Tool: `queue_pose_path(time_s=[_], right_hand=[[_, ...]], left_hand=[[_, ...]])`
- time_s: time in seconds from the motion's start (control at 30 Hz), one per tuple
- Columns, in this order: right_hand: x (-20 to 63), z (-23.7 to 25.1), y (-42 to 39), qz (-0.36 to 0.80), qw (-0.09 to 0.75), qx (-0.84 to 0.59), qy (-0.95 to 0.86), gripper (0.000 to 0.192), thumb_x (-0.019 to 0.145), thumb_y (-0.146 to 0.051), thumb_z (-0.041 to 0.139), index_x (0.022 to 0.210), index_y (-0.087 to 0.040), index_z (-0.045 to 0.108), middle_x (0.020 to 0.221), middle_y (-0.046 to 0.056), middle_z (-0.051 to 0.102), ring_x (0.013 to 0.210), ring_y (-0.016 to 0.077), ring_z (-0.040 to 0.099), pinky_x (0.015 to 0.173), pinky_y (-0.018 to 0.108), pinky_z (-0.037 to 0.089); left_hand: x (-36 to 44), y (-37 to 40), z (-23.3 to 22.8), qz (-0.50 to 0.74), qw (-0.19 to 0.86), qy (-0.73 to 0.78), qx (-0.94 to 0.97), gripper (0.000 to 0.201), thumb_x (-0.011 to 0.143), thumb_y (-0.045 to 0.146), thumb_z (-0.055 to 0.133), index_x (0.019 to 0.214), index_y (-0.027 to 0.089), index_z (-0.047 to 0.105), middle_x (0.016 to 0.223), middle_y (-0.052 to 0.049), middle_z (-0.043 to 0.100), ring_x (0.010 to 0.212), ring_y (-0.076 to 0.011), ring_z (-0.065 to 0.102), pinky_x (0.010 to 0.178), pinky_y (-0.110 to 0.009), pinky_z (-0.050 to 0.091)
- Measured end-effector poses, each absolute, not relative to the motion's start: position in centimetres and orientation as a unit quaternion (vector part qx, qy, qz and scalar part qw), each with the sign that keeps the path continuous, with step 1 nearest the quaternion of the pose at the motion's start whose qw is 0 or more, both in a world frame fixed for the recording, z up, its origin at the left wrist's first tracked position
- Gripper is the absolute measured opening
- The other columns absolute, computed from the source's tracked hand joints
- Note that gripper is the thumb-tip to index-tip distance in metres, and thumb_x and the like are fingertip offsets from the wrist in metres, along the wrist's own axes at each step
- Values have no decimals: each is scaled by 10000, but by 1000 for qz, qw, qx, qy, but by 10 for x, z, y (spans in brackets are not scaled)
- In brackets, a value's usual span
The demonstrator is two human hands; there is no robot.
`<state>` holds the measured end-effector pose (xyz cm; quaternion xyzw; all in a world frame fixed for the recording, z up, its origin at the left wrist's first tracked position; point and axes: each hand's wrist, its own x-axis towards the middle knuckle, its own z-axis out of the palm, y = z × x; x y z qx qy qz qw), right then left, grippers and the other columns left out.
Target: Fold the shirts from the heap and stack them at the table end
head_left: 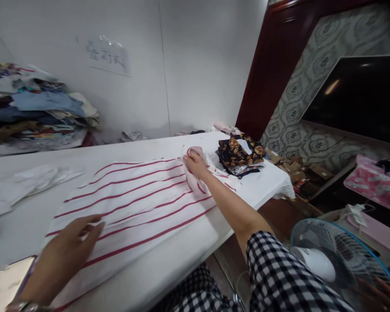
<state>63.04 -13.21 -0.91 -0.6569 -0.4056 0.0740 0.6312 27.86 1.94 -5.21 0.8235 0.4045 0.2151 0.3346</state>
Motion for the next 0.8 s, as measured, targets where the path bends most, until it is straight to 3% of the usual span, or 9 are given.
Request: queue_pose_path(time_s=[0.07, 0.13, 0.23, 0.3, 0.4, 0.5, 0.63, 0.7, 0.8], right_hand=[[605, -1, -135, 49, 506, -606, -612, 178, 832, -339, 580, 733, -196, 540, 856, 20, 588, 908, 175, 528, 849, 306, 412], [576, -5, -144, 49, 334, -543, -769, 129, 852, -313, 576, 840, -188, 602, 974, 62, 631, 1012, 206, 533, 913, 345, 397], [544, -30, -166, 68, 162, -524, -833, 198, 856, -317, 607, 995, -179, 632, 1046, 88, 665, 1049, 224, 556, 931, 378, 400], [534, -52, -185, 66, 143, -536, -829, 240, 877, -320, 591, 1061, -171, 627, 1089, 93, 673, 1083, 217, 562, 948, 372, 406], [537, -76, -214, 29, 202, -566, -799, 214, 919, -283, 521, 1063, -182, 642, 1142, 98, 675, 1161, 203, 549, 1000, 371, 400], [560, -85, -244, -34, 264, -626, -733, 217, 912, -232, 499, 1060, -213, 656, 1200, 100, 661, 1220, 216, 531, 1031, 419, 396], [612, -87, -277, -123, 281, -744, -594, 310, 865, -150, 489, 1128, -194, 647, 1271, 123, 620, 1290, 266, 474, 1039, 480, 397], [636, -89, -286, -139, 260, -791, -536, 372, 823, -109, 502, 1166, -167, 635, 1305, 146, 591, 1301, 284, 457, 1050, 488, 386], [658, -92, -288, -113, 213, -826, -510, 454, 770, -61, 522, 1205, -153, 617, 1305, 154, 586, 1286, 289, 463, 1054, 482, 372]], left_hand=[[296, -5, -34, 203, 419, 429, 775, 372, 699, 540, 651, 970, 285, 661, 865, -37, 721, 851, -287, 677, 644, -350, 546], [313, -24, -26, 193, 579, 410, 678, 416, 754, 534, 615, 1060, 252, 631, 1078, -64, 705, 916, -264, 683, 742, -358, 572], [328, -40, -30, 156, 742, 386, 525, 416, 868, 519, 495, 1160, 229, 556, 1254, -107, 629, 961, -243, 682, 782, -380, 583], [332, -43, -38, 141, 771, 398, 477, 366, 897, 497, 470, 1108, 212, 560, 1228, -118, 636, 956, -233, 683, 760, -366, 586], [335, -42, -46, 141, 770, 417, 462, 220, 872, 404, 557, 941, 196, 571, 1032, -84, 681, 854, -204, 690, 726, -338, 585], [336, -40, -50, 161, 742, 453, 467, 145, 853, 337, 577, 892, 198, 566, 946, -46, 669, 732, -155, 672, 663, -299, 570], [332, -41, -44, 194, 601, 470, 617, 272, 806, 441, 581, 871, 179, 621, 821, -47, 662, 606, -150, 608, 550, -288, 514], [331, -40, -38, 241, 446, 441, 741, 328, 782, 489, 582, 886, 183, 638, 808, -53, 671, 691, -199, 630, 646, -341, 534], [339, -33, -32, 268, 222, 275, 896, 348, 816, 366, 502, 1088, 194, 634, 1120, -93, 679, 1067, -274, 607, 945, -433, 477]])
